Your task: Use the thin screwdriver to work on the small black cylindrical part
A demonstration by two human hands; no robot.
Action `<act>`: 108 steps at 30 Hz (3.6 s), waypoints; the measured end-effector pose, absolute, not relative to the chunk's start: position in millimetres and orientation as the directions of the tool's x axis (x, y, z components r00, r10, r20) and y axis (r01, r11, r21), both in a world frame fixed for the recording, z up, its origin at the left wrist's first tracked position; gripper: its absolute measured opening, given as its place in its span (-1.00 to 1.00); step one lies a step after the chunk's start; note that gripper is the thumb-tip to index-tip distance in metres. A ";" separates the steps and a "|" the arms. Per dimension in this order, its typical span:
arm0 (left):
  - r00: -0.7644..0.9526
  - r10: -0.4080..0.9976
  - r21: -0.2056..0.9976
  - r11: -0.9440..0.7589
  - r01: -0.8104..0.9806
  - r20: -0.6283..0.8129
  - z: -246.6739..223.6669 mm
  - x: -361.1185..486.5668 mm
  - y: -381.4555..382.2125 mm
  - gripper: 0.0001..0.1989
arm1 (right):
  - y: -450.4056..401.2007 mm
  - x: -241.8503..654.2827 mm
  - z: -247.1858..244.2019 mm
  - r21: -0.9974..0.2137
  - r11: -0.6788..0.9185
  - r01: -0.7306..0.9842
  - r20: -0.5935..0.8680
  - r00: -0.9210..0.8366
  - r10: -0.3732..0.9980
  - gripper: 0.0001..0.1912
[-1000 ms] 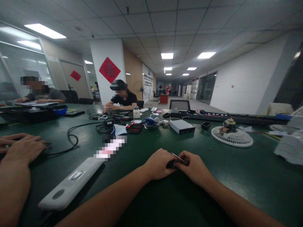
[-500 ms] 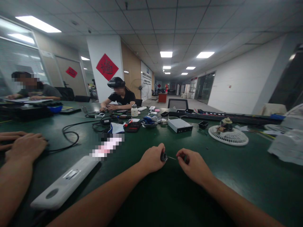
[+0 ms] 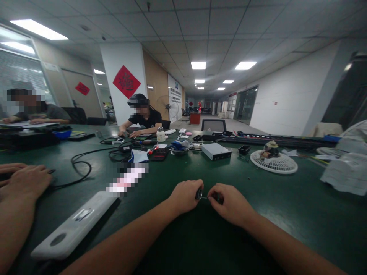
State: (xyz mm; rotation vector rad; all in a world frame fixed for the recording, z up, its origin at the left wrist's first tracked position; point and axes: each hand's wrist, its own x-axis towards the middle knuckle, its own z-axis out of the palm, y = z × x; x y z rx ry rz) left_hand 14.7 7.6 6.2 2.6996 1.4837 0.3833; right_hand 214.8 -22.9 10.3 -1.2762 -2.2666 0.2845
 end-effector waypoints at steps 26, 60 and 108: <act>0.542 0.815 0.132 -0.572 0.810 0.204 6.7 15.7 8.6 -0.79 | -16.3 219.6 10.5 -0.369 0.521 0.770 0.293 -0.436 0.851 -0.86; 0.584 0.779 0.255 -0.627 0.736 0.227 14.3 18.3 2.6 -0.67 | -9.9 216.1 -1.0 -0.595 0.544 0.591 0.457 -0.308 0.835 -0.85; 0.427 0.864 0.234 -0.488 0.841 0.268 5.1 14.6 10.1 -0.87 | -24.0 210.7 6.2 -0.499 0.563 0.658 0.365 -0.430 0.826 -0.83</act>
